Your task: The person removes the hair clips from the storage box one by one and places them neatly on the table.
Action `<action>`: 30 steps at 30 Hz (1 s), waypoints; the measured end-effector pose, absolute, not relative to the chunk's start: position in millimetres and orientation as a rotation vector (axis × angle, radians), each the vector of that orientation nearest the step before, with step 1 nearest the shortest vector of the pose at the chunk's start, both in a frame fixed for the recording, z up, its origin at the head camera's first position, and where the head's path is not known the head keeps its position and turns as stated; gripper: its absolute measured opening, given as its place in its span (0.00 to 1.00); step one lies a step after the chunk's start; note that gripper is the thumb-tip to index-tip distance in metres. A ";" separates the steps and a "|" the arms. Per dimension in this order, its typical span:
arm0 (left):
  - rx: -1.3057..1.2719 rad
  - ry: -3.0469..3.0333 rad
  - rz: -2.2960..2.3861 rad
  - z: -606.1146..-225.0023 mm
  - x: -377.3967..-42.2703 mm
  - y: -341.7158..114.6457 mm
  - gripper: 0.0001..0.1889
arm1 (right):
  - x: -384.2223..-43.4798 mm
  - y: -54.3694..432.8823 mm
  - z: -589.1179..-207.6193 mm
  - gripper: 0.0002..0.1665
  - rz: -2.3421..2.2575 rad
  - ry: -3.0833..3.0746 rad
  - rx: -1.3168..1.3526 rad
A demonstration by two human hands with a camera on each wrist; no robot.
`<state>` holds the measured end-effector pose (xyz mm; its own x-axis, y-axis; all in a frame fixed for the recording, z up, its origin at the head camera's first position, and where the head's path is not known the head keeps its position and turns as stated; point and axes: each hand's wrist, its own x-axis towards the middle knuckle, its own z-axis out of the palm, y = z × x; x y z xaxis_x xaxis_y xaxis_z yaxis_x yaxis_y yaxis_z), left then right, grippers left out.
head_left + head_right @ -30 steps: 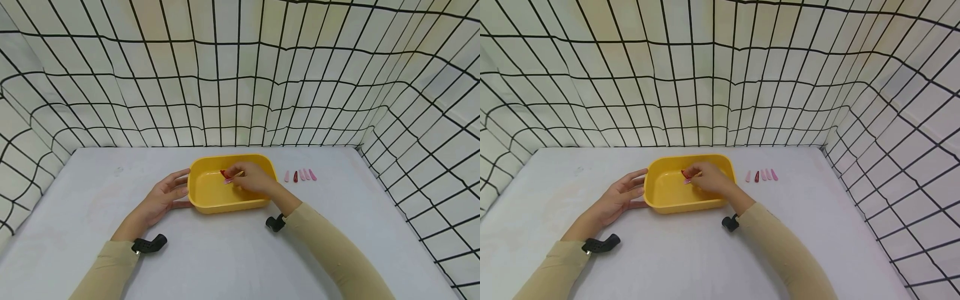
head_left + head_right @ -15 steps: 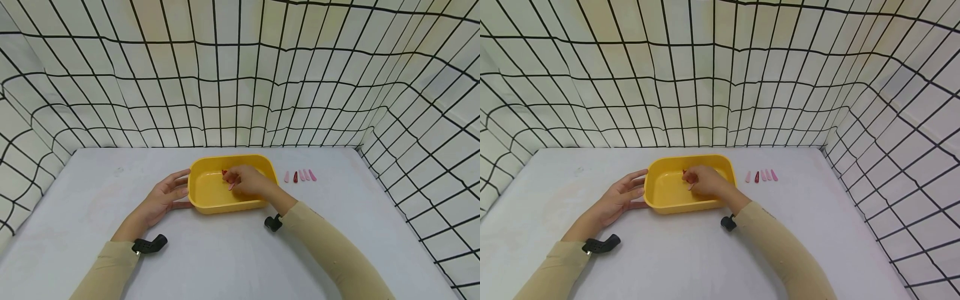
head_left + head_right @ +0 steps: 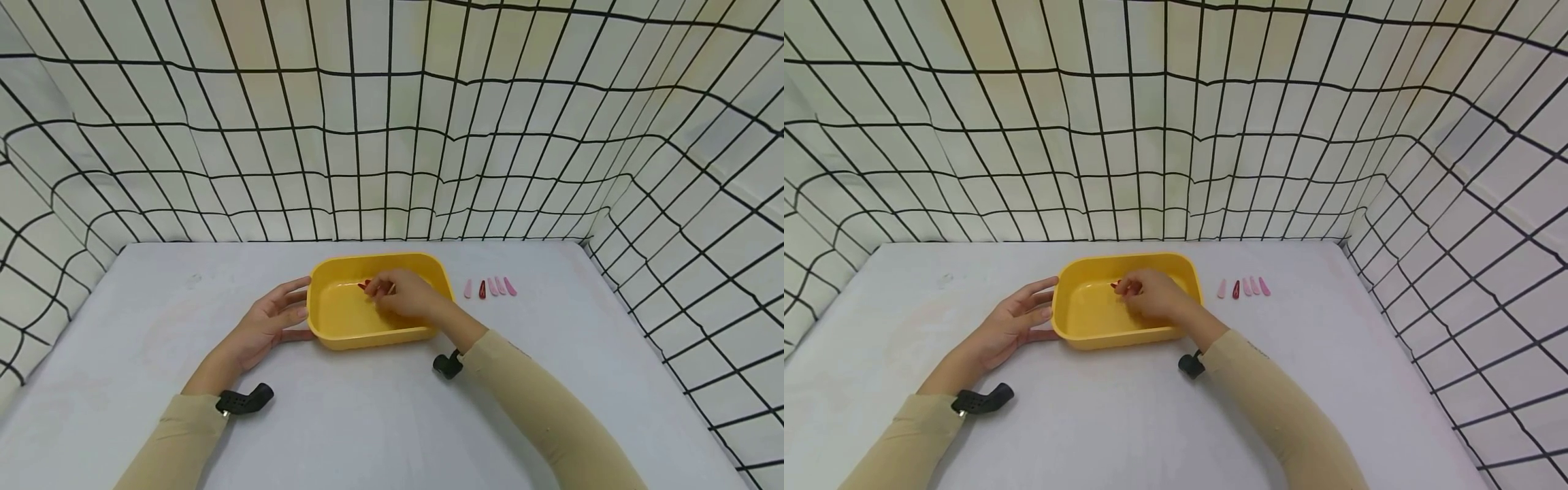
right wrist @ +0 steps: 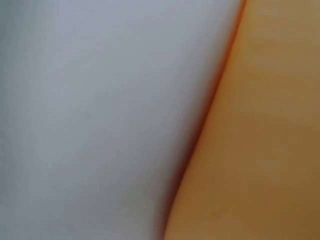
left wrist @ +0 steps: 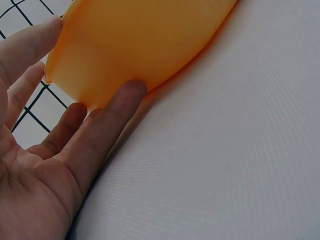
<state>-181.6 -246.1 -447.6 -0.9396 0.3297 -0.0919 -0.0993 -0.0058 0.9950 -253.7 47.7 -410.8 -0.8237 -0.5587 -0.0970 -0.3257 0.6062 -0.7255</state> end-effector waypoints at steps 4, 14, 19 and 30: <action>0.236 1.974 2.021 -447.8 -181.2 -246.0 0.32 | -253.8 50.2 -408.3 0.09 -1.183 2.448 -0.665; 0.235 1.960 2.026 -447.4 -181.5 -245.9 0.33 | -253.4 56.0 -402.3 0.11 -1.423 2.268 -0.575; 0.239 1.965 2.025 -447.1 -181.2 -246.2 0.32 | -252.8 58.6 -399.0 0.10 -1.473 2.253 -0.553; 0.253 1.965 2.022 -447.6 -181.4 -246.4 0.32 | -253.5 64.2 -396.0 0.09 -1.624 2.176 -0.446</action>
<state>-181.4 -246.4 -447.6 -0.9364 0.3398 -0.0877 -0.0973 -0.0113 0.9952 -253.5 64.2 -396.0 -0.8742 -0.4712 -0.1168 -0.0220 0.2788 -0.9601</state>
